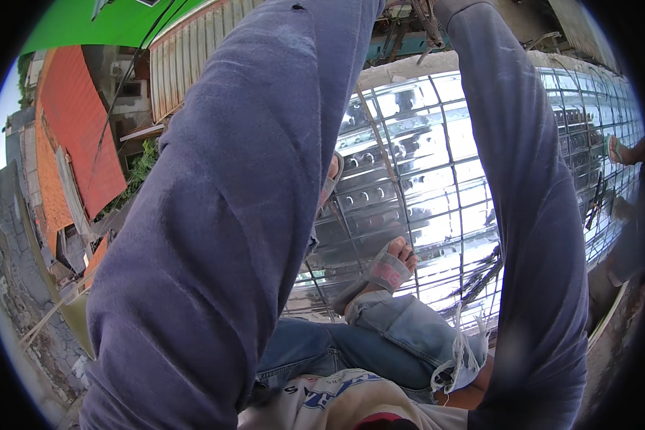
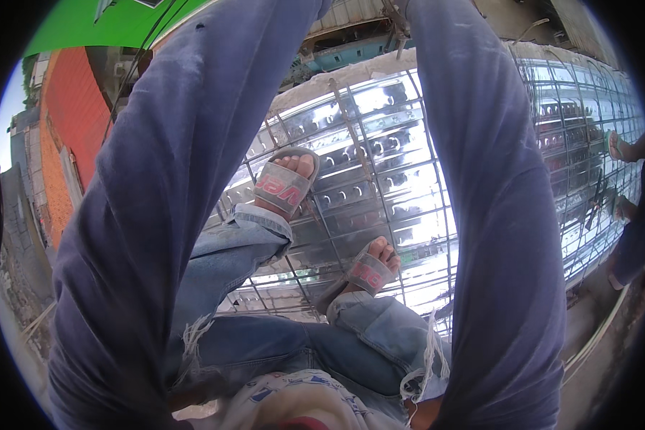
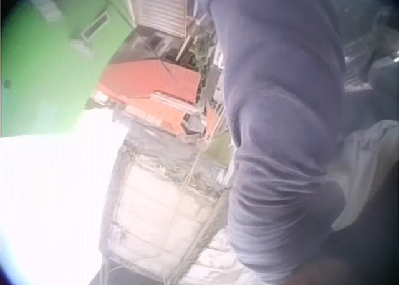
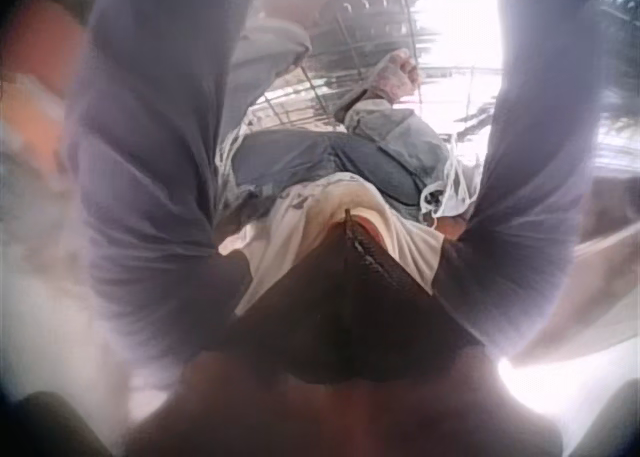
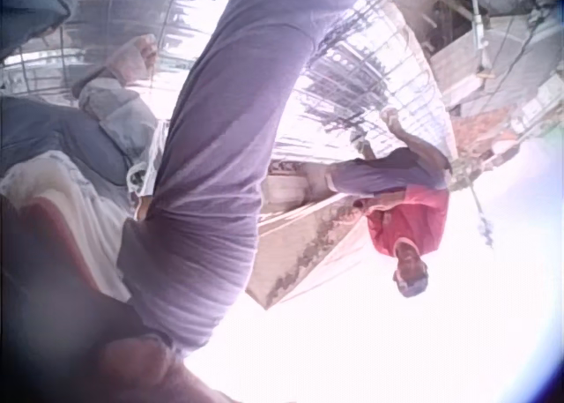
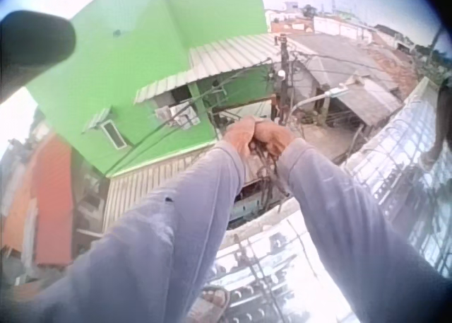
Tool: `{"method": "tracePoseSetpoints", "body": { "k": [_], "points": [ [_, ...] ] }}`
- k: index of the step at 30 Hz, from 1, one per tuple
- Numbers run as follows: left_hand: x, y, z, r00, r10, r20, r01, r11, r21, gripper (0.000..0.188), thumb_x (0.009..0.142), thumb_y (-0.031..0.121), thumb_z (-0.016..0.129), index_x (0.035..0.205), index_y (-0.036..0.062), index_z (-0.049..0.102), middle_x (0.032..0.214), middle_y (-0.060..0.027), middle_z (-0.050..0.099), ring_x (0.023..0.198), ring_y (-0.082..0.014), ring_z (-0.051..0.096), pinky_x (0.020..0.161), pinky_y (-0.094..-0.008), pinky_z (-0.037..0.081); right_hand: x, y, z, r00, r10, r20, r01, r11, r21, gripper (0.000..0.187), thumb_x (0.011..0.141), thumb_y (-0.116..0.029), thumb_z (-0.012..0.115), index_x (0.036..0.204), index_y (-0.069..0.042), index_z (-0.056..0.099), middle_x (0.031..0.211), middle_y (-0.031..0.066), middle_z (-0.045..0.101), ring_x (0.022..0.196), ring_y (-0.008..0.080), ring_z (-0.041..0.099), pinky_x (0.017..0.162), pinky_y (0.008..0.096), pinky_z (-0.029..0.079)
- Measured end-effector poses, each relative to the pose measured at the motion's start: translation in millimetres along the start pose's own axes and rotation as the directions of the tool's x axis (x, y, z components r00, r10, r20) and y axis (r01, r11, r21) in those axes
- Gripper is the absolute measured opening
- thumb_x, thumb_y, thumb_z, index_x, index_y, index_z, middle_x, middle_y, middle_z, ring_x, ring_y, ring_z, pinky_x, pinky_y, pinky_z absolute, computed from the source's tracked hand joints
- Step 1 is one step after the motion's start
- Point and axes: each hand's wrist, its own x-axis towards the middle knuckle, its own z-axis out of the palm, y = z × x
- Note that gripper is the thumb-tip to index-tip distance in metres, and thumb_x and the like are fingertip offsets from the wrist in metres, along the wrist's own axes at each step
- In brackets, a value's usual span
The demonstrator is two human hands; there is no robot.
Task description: The person is assembling a metal grid structure on a rooftop. They use pliers to bend and secure metal wires to the grid framework. Another person is visible nearby, also working on the structure.
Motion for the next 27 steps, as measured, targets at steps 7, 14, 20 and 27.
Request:
{"method": "tracePoseSetpoints", "body": {
  "k": [7, 14, 20, 27],
  "points": [
    [-168, -1, 54, 0.876, 0.476, -0.076, -0.472, 0.814, -0.339, 0.022, 0.092, 0.021, 0.068, 0.100, 0.0012, 0.073, 0.083, -0.0101, 0.070, 0.072, -0.0216, 0.067, 0.054, -0.0390, 0.052, -75, 12, -14, 0.953, -0.303, -0.016, 0.293, 0.933, -0.211, 0.013, 0.097, -0.018, 0.069, 0.096, -0.006, 0.074, 0.091, 0.0046, 0.073, 0.078, 0.0112, 0.064, 0.065, 0.0315, 0.054],
    [-179, 37, -4, 0.910, 0.327, 0.256, -0.324, 0.944, -0.058, 0.028, 0.089, 0.028, 0.073, 0.094, -0.0004, 0.073, 0.076, -0.0116, 0.067, 0.055, -0.0227, 0.060, 0.047, -0.0386, 0.047, -80, -13, 14, 0.993, -0.099, -0.062, 0.103, 0.993, 0.063, 0.017, 0.101, -0.024, 0.065, 0.098, -0.008, 0.070, 0.076, 0.0024, 0.068, 0.059, 0.0120, 0.061, 0.051, 0.0289, 0.048],
    [-175, 55, 8, 0.923, 0.118, 0.366, -0.170, 0.979, 0.112, 0.036, 0.091, 0.035, 0.069, 0.089, -0.0004, 0.073, 0.074, -0.0128, 0.066, 0.056, -0.0272, 0.059, 0.050, -0.0445, 0.047, -82, -5, 2, 0.993, -0.105, -0.062, 0.108, 0.993, 0.040, 0.016, 0.099, -0.023, 0.067, 0.090, -0.010, 0.068, 0.071, 0.0020, 0.066, 0.055, 0.0117, 0.059, 0.049, 0.0269, 0.045],
    [-136, 6, 9, 0.366, 0.829, 0.423, -0.737, -0.018, 0.675, 0.032, 0.092, 0.033, 0.066, 0.098, 0.0045, 0.077, 0.086, -0.0215, 0.074, 0.075, -0.0312, 0.073, 0.071, -0.0420, 0.056, -108, -16, 27, 0.941, -0.330, -0.071, 0.332, 0.943, 0.025, 0.011, 0.096, -0.019, 0.068, 0.095, -0.009, 0.071, 0.071, 0.0002, 0.065, 0.057, 0.0112, 0.059, 0.049, 0.0278, 0.042]
  ]
}}
